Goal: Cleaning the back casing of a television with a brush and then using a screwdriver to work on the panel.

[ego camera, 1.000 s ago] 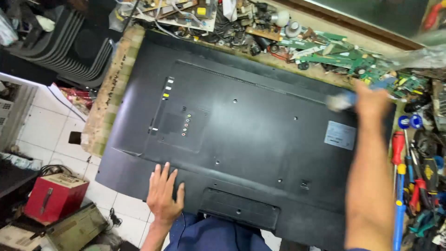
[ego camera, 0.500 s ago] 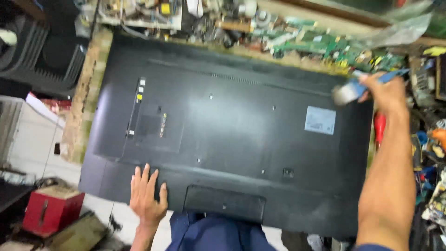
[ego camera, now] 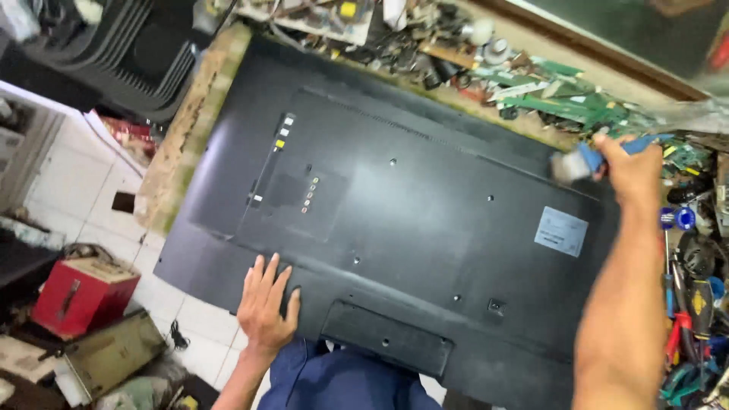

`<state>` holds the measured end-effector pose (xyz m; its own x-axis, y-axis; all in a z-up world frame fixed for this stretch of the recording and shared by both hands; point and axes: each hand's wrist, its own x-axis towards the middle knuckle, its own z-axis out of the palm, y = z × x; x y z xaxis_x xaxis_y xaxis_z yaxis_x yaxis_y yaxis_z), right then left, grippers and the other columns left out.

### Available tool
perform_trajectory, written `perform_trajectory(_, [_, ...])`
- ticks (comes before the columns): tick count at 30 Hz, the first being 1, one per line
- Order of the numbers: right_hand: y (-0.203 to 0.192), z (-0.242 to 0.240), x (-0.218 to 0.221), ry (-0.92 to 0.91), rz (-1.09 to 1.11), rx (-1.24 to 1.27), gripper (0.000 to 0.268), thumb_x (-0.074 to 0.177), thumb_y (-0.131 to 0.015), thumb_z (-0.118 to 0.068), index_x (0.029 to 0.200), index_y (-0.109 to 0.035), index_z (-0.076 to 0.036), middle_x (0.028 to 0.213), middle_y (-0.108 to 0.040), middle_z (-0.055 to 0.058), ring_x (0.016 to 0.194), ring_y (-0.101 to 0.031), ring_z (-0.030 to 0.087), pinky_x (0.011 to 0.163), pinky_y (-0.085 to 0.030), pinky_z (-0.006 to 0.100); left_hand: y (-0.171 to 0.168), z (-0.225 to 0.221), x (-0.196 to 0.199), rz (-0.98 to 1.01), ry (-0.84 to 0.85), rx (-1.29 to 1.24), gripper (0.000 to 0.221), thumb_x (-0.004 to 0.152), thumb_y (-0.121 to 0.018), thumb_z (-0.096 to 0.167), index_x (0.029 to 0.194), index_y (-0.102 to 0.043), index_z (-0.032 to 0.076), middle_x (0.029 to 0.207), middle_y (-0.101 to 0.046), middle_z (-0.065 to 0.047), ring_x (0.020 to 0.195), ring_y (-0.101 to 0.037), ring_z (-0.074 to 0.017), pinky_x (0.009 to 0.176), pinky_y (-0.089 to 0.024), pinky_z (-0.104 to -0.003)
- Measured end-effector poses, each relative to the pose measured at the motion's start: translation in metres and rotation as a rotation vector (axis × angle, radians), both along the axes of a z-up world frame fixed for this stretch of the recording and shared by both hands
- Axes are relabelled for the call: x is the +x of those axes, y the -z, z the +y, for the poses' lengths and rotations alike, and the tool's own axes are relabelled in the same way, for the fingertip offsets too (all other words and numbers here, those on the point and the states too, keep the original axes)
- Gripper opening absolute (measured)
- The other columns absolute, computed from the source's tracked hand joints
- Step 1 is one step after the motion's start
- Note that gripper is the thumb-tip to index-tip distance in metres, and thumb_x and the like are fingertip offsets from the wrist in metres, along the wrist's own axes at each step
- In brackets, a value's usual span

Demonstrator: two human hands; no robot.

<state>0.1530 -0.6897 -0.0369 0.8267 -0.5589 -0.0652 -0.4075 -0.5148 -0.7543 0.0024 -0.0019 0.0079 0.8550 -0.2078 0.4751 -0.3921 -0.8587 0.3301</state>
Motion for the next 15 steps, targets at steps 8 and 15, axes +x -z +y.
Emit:
perform_trajectory(8, [-0.043, 0.138, 0.057, -0.135, 0.094, -0.063, 0.043, 0.106, -0.071, -0.030, 0.068, -0.061, -0.013, 0.052, -0.053, 0.004, 0.047, -0.047, 0.013, 0.050, -0.037, 0.029, -0.002, 0.003, 0.002, 0.024, 0.039, -0.042, 0.030, 0.095, -0.065, 0.016, 0.122, -0.072, 0.004, 0.142, -0.062, -0.018, 0.135, -0.057, -0.0422, 0.113, -0.048, -0.053])
perform_trajectory(15, [0.059, 0.170, 0.149, -0.050, 0.008, -0.333, 0.057, 0.104, -0.080, -0.056, 0.071, -0.059, -0.015, 0.064, -0.052, 0.004, 0.058, -0.047, 0.026, 0.058, -0.036, 0.048, 0.001, 0.010, 0.009, 0.053, 0.054, -0.096, 0.031, 0.095, -0.065, 0.020, 0.123, -0.070, 0.006, 0.142, -0.062, -0.018, 0.135, -0.057, -0.0418, 0.113, -0.046, -0.053])
